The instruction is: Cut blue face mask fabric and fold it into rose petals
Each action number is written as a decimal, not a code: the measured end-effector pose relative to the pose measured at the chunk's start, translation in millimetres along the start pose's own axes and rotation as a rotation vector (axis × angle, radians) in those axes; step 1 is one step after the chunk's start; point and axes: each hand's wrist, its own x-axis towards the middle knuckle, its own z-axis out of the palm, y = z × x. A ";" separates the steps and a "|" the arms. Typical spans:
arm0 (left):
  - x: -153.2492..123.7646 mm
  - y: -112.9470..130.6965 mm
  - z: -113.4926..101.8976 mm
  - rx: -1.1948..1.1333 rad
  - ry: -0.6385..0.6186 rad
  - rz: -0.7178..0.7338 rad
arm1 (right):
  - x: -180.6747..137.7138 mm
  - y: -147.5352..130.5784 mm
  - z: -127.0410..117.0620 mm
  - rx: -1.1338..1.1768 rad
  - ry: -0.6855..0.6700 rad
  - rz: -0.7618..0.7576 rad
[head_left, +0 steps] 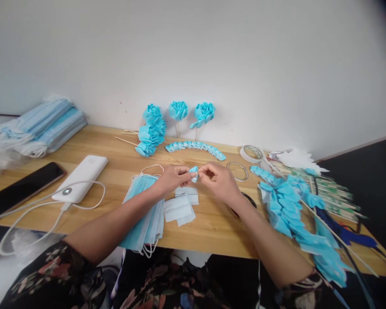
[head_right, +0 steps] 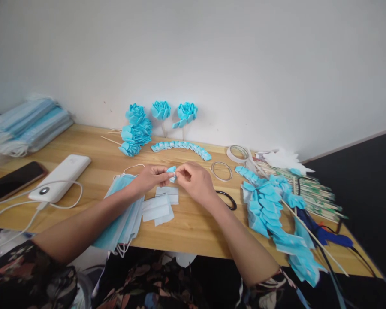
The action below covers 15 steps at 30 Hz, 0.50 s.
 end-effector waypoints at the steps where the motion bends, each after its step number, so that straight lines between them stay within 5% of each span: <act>1: -0.2 1.4 -0.2 -0.017 0.002 -0.002 | 0.3 1.0 1.3 0.064 0.005 0.044; 8: 2.0 0.1 -3.2 -0.084 -0.002 -0.064 | -4.8 11.8 1.5 0.161 0.235 0.127; 15: 2.9 -1.7 -1.5 -0.093 0.012 -0.118 | -9.8 12.7 0.0 -0.167 0.329 -0.345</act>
